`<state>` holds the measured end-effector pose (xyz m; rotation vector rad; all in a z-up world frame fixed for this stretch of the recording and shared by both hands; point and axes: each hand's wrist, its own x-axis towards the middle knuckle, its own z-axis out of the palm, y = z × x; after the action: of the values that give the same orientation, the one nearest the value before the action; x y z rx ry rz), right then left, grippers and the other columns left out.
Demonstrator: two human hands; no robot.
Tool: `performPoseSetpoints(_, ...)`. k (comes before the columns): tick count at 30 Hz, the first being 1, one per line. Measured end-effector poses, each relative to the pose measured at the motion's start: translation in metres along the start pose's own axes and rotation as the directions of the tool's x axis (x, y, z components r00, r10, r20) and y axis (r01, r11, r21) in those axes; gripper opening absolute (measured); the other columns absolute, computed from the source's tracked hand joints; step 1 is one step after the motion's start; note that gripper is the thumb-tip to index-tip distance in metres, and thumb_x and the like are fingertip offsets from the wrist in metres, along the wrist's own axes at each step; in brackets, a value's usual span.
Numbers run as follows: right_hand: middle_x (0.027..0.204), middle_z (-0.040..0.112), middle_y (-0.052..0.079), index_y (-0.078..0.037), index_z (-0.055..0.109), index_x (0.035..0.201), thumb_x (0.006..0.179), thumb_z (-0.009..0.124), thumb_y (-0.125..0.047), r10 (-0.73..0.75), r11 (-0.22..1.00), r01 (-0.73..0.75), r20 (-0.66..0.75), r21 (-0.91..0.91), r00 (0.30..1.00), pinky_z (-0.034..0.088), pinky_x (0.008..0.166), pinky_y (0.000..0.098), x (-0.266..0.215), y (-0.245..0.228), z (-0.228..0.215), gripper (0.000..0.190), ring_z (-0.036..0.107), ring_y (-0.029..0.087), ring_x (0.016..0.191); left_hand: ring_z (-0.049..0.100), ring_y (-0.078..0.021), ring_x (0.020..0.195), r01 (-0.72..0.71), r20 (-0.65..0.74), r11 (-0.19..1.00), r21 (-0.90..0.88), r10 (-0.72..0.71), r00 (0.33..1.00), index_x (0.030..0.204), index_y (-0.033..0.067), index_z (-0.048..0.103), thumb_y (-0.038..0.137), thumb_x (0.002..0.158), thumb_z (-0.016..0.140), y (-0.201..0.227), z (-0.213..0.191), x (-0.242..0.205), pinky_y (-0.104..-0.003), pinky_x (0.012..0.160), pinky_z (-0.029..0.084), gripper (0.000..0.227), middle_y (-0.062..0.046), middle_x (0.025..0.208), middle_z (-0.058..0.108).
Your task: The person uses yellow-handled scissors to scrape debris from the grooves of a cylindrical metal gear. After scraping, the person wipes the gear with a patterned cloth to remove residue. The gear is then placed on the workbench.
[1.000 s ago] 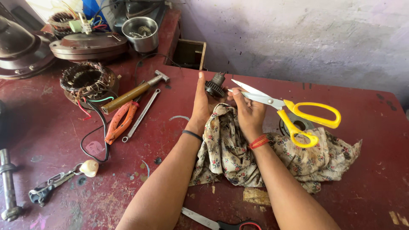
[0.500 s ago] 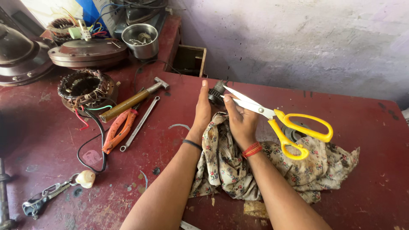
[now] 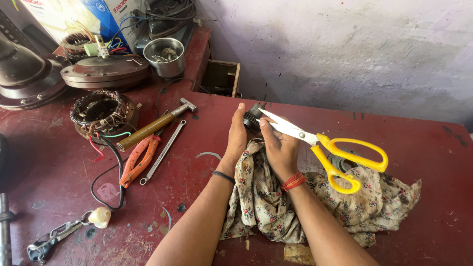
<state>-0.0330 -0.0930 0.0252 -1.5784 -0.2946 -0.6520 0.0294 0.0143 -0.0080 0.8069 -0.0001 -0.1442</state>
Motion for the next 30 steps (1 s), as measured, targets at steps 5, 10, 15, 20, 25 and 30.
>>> performPoseSetpoints(5,0.100,0.072,0.008,0.002,0.071,0.114,0.101,0.069,-0.014,0.025,0.994,-0.028,-0.029,-0.110,0.999,0.058,0.070,0.0248,0.004,-0.002,-0.003,0.021,0.068,0.012,0.085,0.068,-0.0182,0.077,0.023,-0.024,1.000,0.018,-0.022,0.999,0.127,0.0011,0.051,0.052,0.097,0.053,0.001,0.003,0.001,-0.034,0.066,0.060,0.059,-0.008,0.091,0.067)
performPoseSetpoints(10,0.103,0.074,0.004,0.000,0.072,0.115,0.103,0.070,-0.015,-0.066,0.997,0.063,-0.096,-0.034,0.993,0.058,0.078,0.0203,0.005,0.003,-0.005,0.020,0.070,0.006,0.091,0.068,-0.0172,0.081,0.014,-0.081,1.000,-0.017,-0.015,0.997,0.122,0.0093,0.057,0.049,0.096,0.054,0.002,0.009,-0.005,-0.034,0.071,0.060,0.048,-0.006,0.096,0.068)
performPoseSetpoints(15,0.091,0.072,0.004,-0.001,0.075,0.114,0.102,0.071,-0.014,0.073,0.997,-0.074,-0.024,-0.005,0.997,0.044,0.060,0.0184,0.001,0.008,-0.008,0.019,0.058,0.003,0.071,0.070,-0.0164,0.080,0.026,0.063,0.999,0.041,-0.028,0.998,0.113,0.0026,0.067,0.058,0.101,0.046,0.010,0.009,-0.012,-0.032,0.072,0.060,0.060,-0.009,0.091,0.070)
performPoseSetpoints(20,0.098,0.072,0.002,-0.001,0.073,0.116,0.102,0.072,-0.013,0.064,0.995,-0.063,-0.007,0.072,0.998,0.048,0.068,0.0179,0.002,0.006,-0.006,0.019,0.061,0.002,0.082,0.070,-0.0186,0.077,0.059,0.072,0.998,-0.032,-0.057,0.996,0.110,0.0006,0.066,0.056,0.103,0.047,0.016,0.013,-0.016,-0.034,0.072,0.060,0.060,-0.011,0.090,0.070)
performPoseSetpoints(25,0.097,0.075,-0.001,-0.002,0.073,0.113,0.100,0.070,-0.014,0.068,0.987,-0.059,-0.054,0.150,0.996,0.057,0.069,0.0204,0.005,0.002,-0.005,0.018,0.069,0.003,0.085,0.070,-0.0185,0.078,0.123,-0.009,0.981,-0.148,-0.126,0.992,0.106,0.0063,0.068,0.055,0.097,0.048,0.014,0.015,-0.014,-0.037,0.073,0.062,0.053,-0.009,0.089,0.070)
performPoseSetpoints(30,0.086,0.063,-0.005,-0.001,0.075,0.112,0.102,0.072,-0.011,0.073,0.994,-0.073,0.001,0.083,0.997,0.035,0.059,0.0182,0.001,-0.001,-0.005,0.015,0.045,-0.001,0.070,0.067,-0.0212,0.076,0.070,0.048,0.995,-0.078,-0.066,0.997,0.101,0.0026,0.068,0.061,0.100,0.050,0.006,0.007,-0.006,-0.035,0.070,0.058,0.061,-0.011,0.086,0.069)
